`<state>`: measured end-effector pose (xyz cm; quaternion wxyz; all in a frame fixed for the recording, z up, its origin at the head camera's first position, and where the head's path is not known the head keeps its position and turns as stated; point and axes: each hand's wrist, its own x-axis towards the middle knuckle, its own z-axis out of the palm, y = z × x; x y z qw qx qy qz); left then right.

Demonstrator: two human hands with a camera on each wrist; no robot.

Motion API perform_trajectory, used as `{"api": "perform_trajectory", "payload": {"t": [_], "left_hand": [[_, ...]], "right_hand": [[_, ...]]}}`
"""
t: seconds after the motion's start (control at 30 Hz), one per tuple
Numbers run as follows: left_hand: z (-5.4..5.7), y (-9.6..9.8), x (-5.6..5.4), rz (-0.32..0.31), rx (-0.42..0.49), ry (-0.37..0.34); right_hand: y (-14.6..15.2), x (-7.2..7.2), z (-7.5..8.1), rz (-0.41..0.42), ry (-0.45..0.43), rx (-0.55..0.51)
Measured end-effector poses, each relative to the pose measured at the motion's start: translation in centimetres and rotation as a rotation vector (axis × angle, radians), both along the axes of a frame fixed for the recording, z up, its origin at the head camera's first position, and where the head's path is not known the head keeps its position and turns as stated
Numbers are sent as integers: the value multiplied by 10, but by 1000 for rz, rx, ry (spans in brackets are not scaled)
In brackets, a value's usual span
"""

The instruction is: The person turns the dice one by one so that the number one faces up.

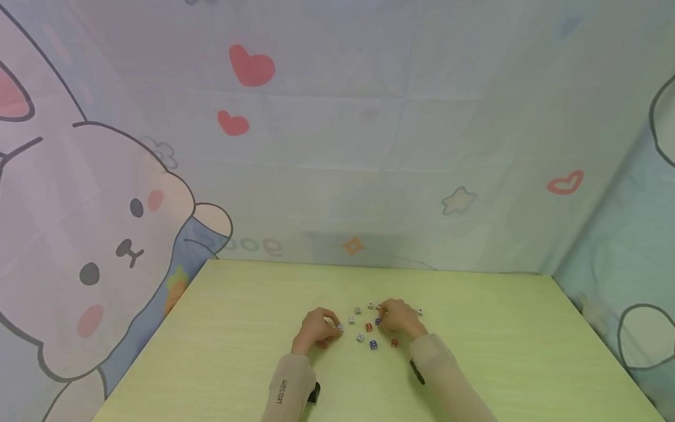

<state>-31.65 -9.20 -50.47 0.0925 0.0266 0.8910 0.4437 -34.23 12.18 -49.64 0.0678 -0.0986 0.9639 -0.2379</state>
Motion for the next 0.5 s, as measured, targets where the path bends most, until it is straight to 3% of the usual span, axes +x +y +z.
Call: {"api": "perform_trajectory", "payload": {"t": [0.5], "left_hand": [[-3,-1,-2,-4,10,-13]], "right_hand": [[3,1,0,18,10,-60]]}}
